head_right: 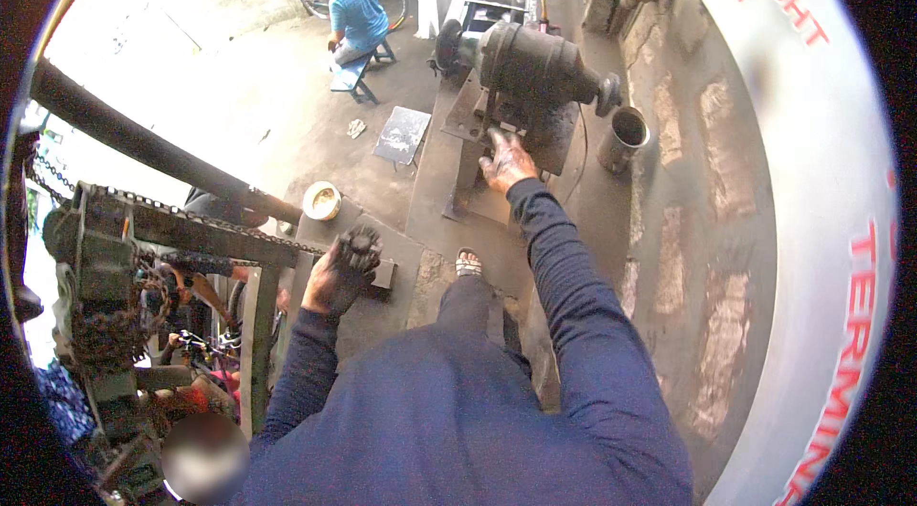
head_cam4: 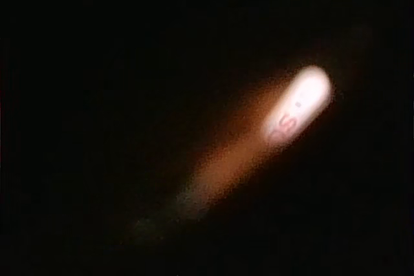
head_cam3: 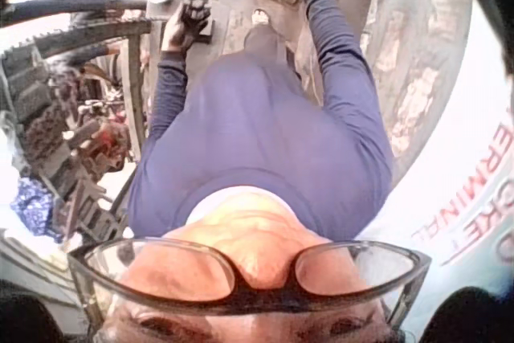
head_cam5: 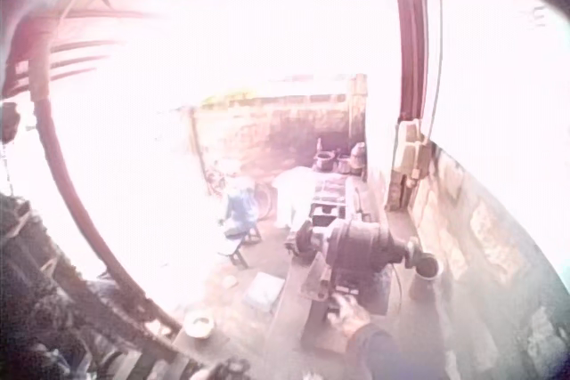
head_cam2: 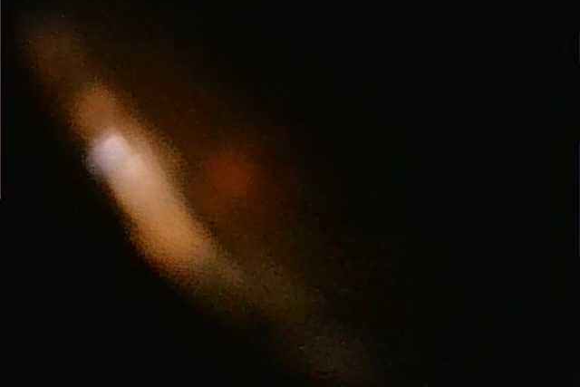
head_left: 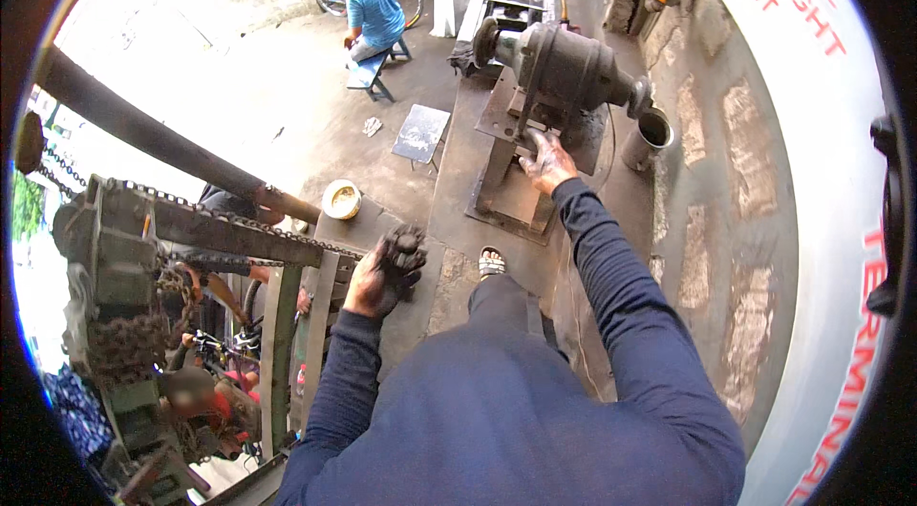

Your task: The person walks through a workshop, picks up a small mechanical part, and uses pliers to manipulate it. They then move to a grinding machine to smooth the part's surface before returning to the workbench to continue handling the part and other components.

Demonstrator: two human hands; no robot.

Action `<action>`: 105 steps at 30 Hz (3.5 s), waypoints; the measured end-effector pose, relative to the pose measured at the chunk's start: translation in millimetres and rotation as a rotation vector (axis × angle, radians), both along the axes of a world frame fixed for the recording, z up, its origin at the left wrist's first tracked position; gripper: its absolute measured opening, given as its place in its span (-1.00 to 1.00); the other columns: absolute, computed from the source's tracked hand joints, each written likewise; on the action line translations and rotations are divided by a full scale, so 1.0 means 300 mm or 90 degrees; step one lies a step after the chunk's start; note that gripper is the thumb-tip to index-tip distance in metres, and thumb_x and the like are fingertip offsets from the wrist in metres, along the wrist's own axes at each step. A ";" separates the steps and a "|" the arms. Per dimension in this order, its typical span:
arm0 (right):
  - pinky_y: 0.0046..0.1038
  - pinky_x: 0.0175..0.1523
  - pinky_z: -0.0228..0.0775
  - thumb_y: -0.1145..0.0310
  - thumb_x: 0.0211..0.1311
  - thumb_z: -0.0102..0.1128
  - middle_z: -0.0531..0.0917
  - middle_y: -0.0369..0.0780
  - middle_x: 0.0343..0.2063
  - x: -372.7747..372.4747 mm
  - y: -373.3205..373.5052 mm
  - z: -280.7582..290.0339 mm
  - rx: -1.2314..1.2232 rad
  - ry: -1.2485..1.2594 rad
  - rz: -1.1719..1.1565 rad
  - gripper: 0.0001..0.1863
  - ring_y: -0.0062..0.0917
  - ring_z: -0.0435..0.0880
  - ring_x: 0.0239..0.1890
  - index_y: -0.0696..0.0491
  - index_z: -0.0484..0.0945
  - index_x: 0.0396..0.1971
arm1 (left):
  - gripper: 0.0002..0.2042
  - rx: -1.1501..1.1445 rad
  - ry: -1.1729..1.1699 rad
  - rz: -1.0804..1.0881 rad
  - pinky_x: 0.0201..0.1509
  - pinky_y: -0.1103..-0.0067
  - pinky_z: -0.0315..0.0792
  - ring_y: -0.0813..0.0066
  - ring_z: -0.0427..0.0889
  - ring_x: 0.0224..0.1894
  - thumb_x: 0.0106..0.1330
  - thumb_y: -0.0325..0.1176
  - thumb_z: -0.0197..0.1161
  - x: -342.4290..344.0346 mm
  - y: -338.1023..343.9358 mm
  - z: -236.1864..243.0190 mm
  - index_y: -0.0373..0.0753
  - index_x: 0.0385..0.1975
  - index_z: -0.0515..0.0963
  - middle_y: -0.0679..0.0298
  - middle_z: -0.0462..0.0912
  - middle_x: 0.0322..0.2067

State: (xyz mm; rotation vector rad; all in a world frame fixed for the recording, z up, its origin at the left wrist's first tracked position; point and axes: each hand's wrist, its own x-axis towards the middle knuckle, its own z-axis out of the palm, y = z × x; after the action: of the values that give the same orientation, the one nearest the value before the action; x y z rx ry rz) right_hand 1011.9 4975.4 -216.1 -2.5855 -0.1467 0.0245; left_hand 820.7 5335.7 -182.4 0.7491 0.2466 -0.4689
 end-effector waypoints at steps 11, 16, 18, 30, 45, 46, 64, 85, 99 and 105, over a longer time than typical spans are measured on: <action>-0.12 0.38 0.32 -0.01 0.24 0.20 0.32 0.17 0.36 0.268 0.011 -0.037 -0.221 0.208 -0.074 -0.13 0.06 0.43 0.31 0.16 0.15 0.44 | -0.54 -0.114 0.103 -0.030 0.21 0.33 0.50 0.23 0.60 0.10 0.58 -0.03 -0.08 0.585 -0.189 0.102 -0.27 0.19 0.46 0.13 0.61 0.09; -0.16 0.35 0.37 0.01 0.21 0.29 0.44 0.14 0.28 0.233 -0.018 -0.075 -0.103 0.237 -0.132 -0.13 -0.03 0.46 0.31 0.16 0.20 0.41 | -0.68 -0.039 0.142 -0.051 -0.05 0.42 0.54 0.32 0.69 -0.05 0.57 -0.10 0.01 0.788 -0.195 0.019 -0.17 0.07 0.54 0.29 0.70 -0.07; -0.19 0.35 0.37 0.02 0.19 0.32 0.46 0.13 0.26 0.264 -0.033 0.006 -0.071 0.289 -0.097 -0.14 -0.06 0.47 0.31 0.17 0.25 0.39 | -0.71 -0.041 0.158 -0.111 0.00 0.36 0.56 0.26 0.69 -0.04 0.55 -0.18 0.06 0.872 -0.181 0.001 -0.23 0.05 0.52 0.20 0.69 -0.07; -0.24 0.02 0.56 0.23 0.33 0.23 0.65 0.07 -0.01 0.159 0.219 0.196 -0.131 0.233 -0.275 -0.64 -0.09 0.72 -0.11 0.13 0.60 0.02 | -0.66 0.170 -0.105 -0.521 0.08 0.45 0.60 0.37 0.71 -0.06 0.47 -0.35 0.20 1.250 -0.091 -0.023 -0.41 0.14 0.47 0.13 0.68 -0.04; -0.34 0.23 0.48 0.23 0.55 0.02 0.66 -0.17 0.06 0.390 0.354 0.031 1.039 0.419 -0.402 -0.61 -0.43 0.66 0.04 0.20 0.50 0.16 | -0.62 0.045 0.051 -0.505 -0.10 0.46 0.62 0.31 0.73 -0.19 0.48 -0.31 0.12 1.389 -0.100 0.026 -0.40 0.19 0.42 0.09 0.67 -0.13; -0.32 0.23 0.48 0.24 0.56 0.00 0.65 -0.16 0.06 0.382 0.354 0.007 1.039 0.412 -0.403 -0.61 -0.41 0.66 0.05 0.20 0.49 0.17 | -0.62 0.093 0.042 -0.511 -0.12 0.46 0.62 0.32 0.73 -0.21 0.50 -0.28 0.12 1.397 -0.107 0.031 -0.41 0.16 0.44 0.10 0.67 -0.15; -0.21 0.35 0.39 0.35 0.58 -0.24 0.56 -0.04 0.16 0.426 0.407 -0.005 1.260 0.313 -0.325 -0.56 -0.26 0.58 0.17 0.30 0.38 0.25 | -0.71 0.350 -0.148 -0.474 -0.21 0.46 0.61 0.33 0.73 -0.28 0.36 -0.47 0.16 1.429 -0.196 0.010 -0.40 0.04 0.57 0.03 0.69 -0.22; -0.27 0.30 0.44 0.25 0.58 -0.12 0.61 -0.12 0.12 0.419 0.391 -0.016 1.207 0.335 -0.338 -0.58 -0.36 0.62 0.12 0.22 0.46 0.20 | -0.69 0.382 -0.343 -0.495 -0.14 0.51 0.62 0.31 0.71 -0.20 0.37 -0.48 0.17 1.419 -0.182 -0.075 -0.35 0.09 0.53 0.03 0.65 -0.17; -0.30 0.25 0.46 0.23 0.58 -0.10 0.64 -0.16 0.08 0.419 0.382 -0.018 1.200 0.349 -0.324 -0.58 -0.39 0.63 0.10 0.20 0.47 0.20 | -0.66 0.390 -0.441 -0.474 -0.15 0.46 0.62 0.20 0.71 -0.21 0.30 -0.52 0.19 1.422 -0.176 -0.074 -0.34 0.09 0.54 0.03 0.65 -0.19; -0.31 0.22 0.49 0.23 0.56 -0.07 0.65 -0.17 0.06 0.421 0.391 -0.003 1.207 0.344 -0.325 -0.60 -0.40 0.65 0.07 0.17 0.49 0.18 | -0.65 0.361 -0.341 -0.480 -0.19 0.45 0.62 0.20 0.71 -0.22 0.27 -0.52 0.21 1.428 -0.186 -0.054 -0.35 0.07 0.54 0.02 0.64 -0.20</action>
State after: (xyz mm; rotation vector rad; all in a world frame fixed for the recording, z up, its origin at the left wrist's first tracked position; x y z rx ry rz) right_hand 1138.2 5092.6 -217.0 -0.6130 0.4748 0.2481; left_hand 1249.0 5279.9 -198.6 1.4996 -0.4489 -0.8995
